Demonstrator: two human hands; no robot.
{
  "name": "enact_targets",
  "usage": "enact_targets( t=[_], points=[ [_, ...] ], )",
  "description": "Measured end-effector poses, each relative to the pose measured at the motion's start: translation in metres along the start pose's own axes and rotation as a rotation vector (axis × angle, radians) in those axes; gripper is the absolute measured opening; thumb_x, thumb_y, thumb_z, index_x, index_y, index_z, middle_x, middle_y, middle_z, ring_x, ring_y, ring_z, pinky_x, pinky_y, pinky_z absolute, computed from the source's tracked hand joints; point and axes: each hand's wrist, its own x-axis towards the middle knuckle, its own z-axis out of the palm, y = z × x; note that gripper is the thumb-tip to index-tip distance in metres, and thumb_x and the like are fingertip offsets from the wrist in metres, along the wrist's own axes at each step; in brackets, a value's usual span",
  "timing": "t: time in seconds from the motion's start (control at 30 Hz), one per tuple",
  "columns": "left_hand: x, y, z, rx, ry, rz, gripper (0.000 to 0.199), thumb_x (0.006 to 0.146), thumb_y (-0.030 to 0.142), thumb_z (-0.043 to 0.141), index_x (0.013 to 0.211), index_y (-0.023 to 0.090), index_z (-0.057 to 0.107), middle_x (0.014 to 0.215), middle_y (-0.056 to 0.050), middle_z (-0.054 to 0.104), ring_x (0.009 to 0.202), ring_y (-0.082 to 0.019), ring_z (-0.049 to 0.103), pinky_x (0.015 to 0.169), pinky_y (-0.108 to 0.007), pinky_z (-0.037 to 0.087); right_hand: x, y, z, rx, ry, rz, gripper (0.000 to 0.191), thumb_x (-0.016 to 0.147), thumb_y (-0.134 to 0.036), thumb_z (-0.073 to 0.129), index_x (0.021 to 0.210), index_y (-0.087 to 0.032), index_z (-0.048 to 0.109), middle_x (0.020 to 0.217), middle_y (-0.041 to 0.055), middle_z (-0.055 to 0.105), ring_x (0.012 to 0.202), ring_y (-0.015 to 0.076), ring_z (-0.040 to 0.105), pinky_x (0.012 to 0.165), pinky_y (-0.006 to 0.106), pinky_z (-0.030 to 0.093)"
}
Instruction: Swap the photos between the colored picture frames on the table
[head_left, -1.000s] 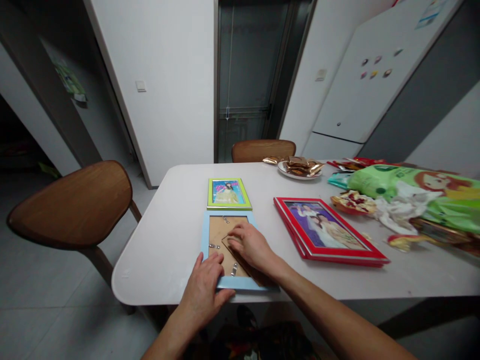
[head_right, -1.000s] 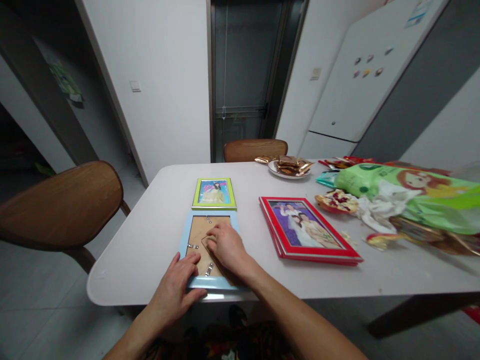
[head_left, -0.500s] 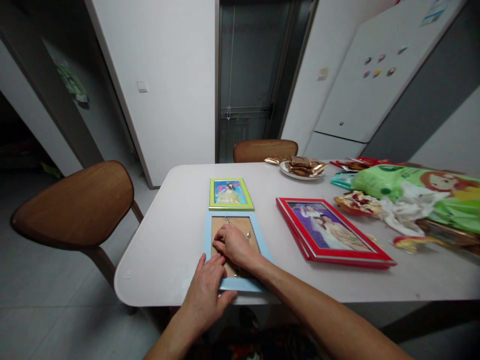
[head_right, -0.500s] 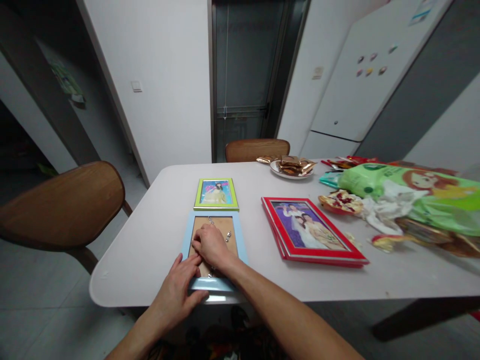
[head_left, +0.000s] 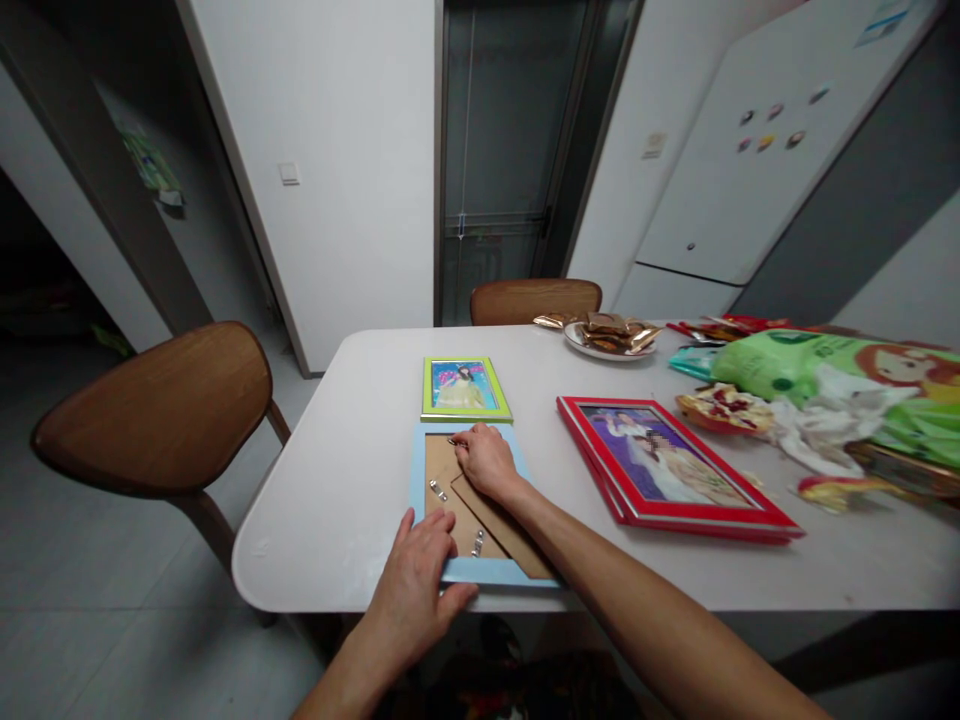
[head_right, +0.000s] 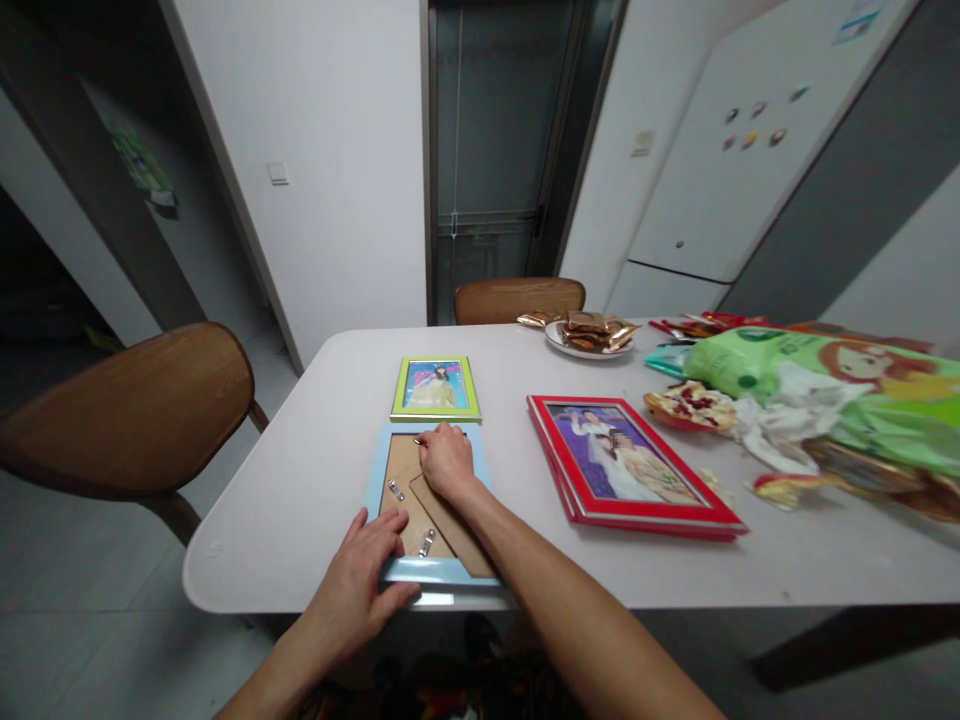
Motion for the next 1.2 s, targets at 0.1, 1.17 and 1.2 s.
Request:
enact_targets(
  t=[0.1,1.17,1.2],
  points=[
    [0.000,0.000,0.000,-0.001,0.014,0.002,0.023,0.064,0.024,0.062,0.084,0.018,0.051,0.118,-0.012,0.052,0.114,-0.024,0.042,0.099,-0.052,0.022,-0.004,-0.001,-0.005,0.023,-0.022,-0.009,0.029,0.080,-0.025,0.041,0.102,-0.024,0.060,0.091,0.0082,0.056,0.089,0.0200,0.047,0.075,0.029,0.035],
    [0.004,0.002,-0.003,-0.403,0.172,-0.144,0.037,0.066,0.019,0.058,0.101,0.018,0.048,0.130,-0.013,0.037,0.121,-0.025,0.032,0.100,-0.047,0.023,-0.075,0.004,-0.059,0.207,-0.046,-0.140,0.034,0.062,-0.020,0.055,0.096,-0.016,0.060,0.090,0.0075,0.059,0.085,0.0191,0.050,0.077,0.029,0.038],
    [0.007,0.002,-0.004,-0.504,0.230,-0.184,0.039,0.067,0.020,0.056,0.105,0.017,0.046,0.130,-0.014,0.036,0.120,-0.025,0.033,0.099,-0.045,0.025,-0.074,0.001,-0.064,0.206,-0.027,-0.137,0.034,0.062,-0.020,0.054,0.095,-0.015,0.060,0.090,0.0077,0.059,0.085,0.0192,0.051,0.077,0.029,0.038]
  ],
)
